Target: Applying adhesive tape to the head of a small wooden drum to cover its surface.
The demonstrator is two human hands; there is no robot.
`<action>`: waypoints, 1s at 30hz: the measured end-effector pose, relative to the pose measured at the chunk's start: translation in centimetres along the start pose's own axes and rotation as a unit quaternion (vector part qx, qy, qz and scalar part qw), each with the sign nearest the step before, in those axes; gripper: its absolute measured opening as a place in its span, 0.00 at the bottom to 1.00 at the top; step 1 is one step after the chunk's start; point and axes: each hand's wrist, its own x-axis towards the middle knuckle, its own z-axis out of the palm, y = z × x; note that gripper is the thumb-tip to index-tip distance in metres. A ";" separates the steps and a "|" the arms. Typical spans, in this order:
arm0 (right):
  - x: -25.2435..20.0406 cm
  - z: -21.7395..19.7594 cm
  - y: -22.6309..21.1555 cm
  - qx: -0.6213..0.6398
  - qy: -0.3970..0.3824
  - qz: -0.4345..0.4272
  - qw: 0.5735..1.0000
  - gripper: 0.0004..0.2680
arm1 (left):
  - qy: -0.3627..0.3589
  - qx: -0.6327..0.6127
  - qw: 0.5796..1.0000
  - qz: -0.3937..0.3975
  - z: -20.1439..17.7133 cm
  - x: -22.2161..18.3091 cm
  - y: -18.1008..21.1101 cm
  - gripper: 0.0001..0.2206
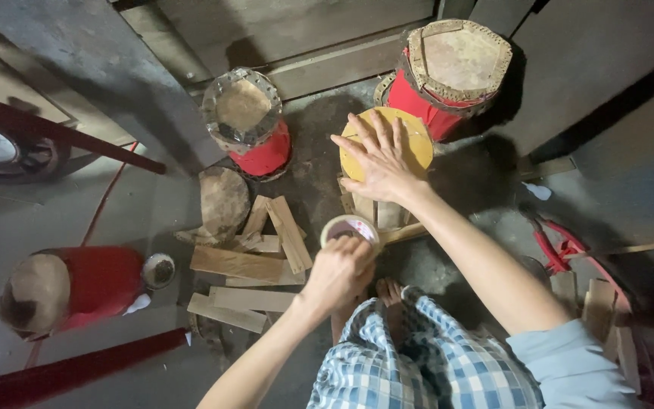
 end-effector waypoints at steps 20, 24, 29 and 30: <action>0.0 -0.4 -0.1 -0.009 0.003 -0.007 1.000 0.31 | -0.009 0.084 0.996 0.007 -0.9 2.3 -2.1 0.10; 0.1 -0.4 0.0 0.004 -0.005 0.001 1.000 0.31 | -0.049 0.069 0.996 -0.004 -1.7 2.8 -3.1 0.08; 0.2 -0.4 0.1 0.022 -0.013 -0.003 1.000 0.31 | -0.064 0.078 0.991 -0.088 0.9 2.6 -4.7 0.14; 0.2 -0.6 0.1 0.023 -0.021 -0.005 1.000 0.32 | -0.063 0.083 0.989 -0.101 1.5 2.5 -5.2 0.15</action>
